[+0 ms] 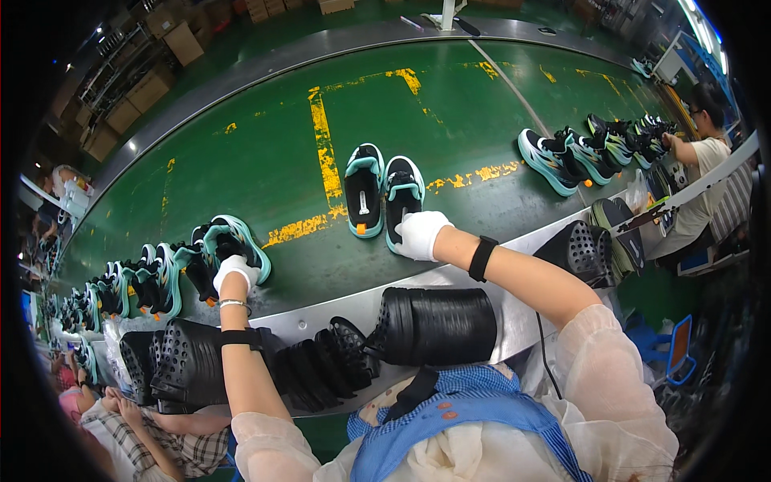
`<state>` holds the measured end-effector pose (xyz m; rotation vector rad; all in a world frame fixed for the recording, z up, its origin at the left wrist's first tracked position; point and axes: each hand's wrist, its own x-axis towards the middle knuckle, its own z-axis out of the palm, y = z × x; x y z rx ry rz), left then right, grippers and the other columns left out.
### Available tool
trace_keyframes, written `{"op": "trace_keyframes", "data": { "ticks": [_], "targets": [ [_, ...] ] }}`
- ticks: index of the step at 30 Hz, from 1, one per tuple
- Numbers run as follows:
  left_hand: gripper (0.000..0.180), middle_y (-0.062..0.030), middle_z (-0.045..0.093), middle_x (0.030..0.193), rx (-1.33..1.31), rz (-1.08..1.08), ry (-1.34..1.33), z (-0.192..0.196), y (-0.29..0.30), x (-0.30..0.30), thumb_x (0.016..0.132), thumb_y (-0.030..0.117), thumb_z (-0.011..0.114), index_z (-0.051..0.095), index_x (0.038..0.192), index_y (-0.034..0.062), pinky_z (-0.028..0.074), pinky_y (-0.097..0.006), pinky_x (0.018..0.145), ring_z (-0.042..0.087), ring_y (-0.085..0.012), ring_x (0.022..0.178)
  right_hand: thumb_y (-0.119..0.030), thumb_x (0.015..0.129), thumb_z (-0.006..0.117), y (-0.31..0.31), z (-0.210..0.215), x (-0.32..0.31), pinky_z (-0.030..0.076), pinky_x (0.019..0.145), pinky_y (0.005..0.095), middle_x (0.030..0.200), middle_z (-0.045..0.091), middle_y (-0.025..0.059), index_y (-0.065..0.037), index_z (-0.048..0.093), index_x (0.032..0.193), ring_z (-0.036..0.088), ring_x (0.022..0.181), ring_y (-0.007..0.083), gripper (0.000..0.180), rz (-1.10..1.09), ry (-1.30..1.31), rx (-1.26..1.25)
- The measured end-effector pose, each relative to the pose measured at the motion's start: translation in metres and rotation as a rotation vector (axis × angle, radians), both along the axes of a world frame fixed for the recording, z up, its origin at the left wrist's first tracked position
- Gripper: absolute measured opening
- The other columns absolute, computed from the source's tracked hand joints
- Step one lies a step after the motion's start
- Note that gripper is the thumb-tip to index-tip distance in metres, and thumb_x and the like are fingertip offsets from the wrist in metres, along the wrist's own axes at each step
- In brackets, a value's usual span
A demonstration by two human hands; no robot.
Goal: Assembling shoe components by attaching outsoles to shoe bodies and organizing them on a conveyor belt in a factory setting.
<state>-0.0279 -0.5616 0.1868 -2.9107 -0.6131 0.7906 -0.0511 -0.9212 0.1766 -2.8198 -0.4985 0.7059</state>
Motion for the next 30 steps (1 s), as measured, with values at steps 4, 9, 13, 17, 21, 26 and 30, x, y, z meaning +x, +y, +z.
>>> {"op": "trace_keyframes", "data": {
  "ticks": [4,9,13,17,21,26,30],
  "targets": [
    [0.043,-0.0117,0.063,0.120,0.225,-0.190,-0.214,0.014,-0.069,0.014,0.079,0.033,0.068,0.065,0.115,0.0116,0.049,-0.039,0.092,0.059,-0.0300,0.111,-0.028,0.084,0.049,-0.021,-0.001,0.007,0.053,0.080,0.0416,0.098,0.068,0.0194,-0.004,0.072,0.095,0.066,0.091,0.0353,0.034,-0.030,0.035,-0.072],
    [0.042,-0.0095,0.063,0.119,-0.552,-0.879,-0.552,0.020,-0.161,0.008,0.078,0.026,0.068,0.062,0.117,0.0097,0.047,-0.038,0.095,0.057,-0.0304,0.108,-0.025,0.083,0.055,-0.043,0.024,0.014,0.053,0.079,0.0402,0.100,0.069,0.0177,-0.003,0.071,0.096,0.068,0.092,0.0319,0.030,0.026,0.072,-0.260],
    [0.035,-0.0124,0.066,0.111,-0.385,-0.803,-0.172,-0.009,-0.205,0.023,0.080,0.029,0.066,0.066,0.108,0.0084,0.050,-0.041,0.089,0.062,-0.0316,0.101,-0.021,0.082,0.055,-0.062,0.013,0.017,0.053,0.079,0.0397,0.100,0.069,0.0186,-0.003,0.070,0.098,0.067,0.093,0.0321,0.028,-0.018,0.093,-0.272],
    [0.051,-0.0206,0.067,0.103,-0.393,-0.830,0.107,-0.020,-0.216,0.029,0.079,0.047,0.053,0.070,0.101,0.0041,0.051,-0.039,0.089,0.064,-0.0345,0.098,-0.020,0.078,0.059,-0.063,0.003,0.017,0.054,0.080,0.0398,0.100,0.068,0.0195,-0.002,0.070,0.097,0.067,0.093,0.0339,0.028,-0.027,0.085,-0.217],
    [0.053,-0.0229,0.067,0.095,-0.423,-0.876,0.245,-0.017,-0.237,0.008,0.078,0.050,0.055,0.071,0.090,0.0006,0.051,-0.039,0.085,0.065,-0.0361,0.092,-0.018,0.076,0.058,-0.067,0.010,0.025,0.053,0.080,0.0394,0.100,0.068,0.0188,-0.004,0.070,0.097,0.067,0.094,0.0325,0.028,0.009,0.093,-0.201],
    [0.058,-0.0248,0.064,0.108,-0.428,-0.694,0.178,-0.019,-0.229,0.000,0.082,0.050,0.051,0.066,0.110,0.0010,0.048,-0.040,0.091,0.062,-0.0374,0.101,-0.021,0.079,0.055,-0.057,0.000,0.018,0.053,0.082,0.0394,0.101,0.068,0.0205,-0.004,0.071,0.096,0.067,0.095,0.0330,0.029,0.006,0.036,-0.220],
    [0.055,-0.0240,0.060,0.117,-0.621,-0.729,-0.108,0.000,-0.193,-0.029,0.085,0.043,0.055,0.059,0.120,0.0009,0.045,-0.040,0.096,0.057,-0.0373,0.109,-0.033,0.082,0.061,-0.054,0.021,-0.014,0.050,0.082,0.0417,0.114,0.059,0.0103,-0.008,0.063,0.105,0.061,0.101,0.0281,0.034,0.021,-0.347,-0.294]
  ]
}}
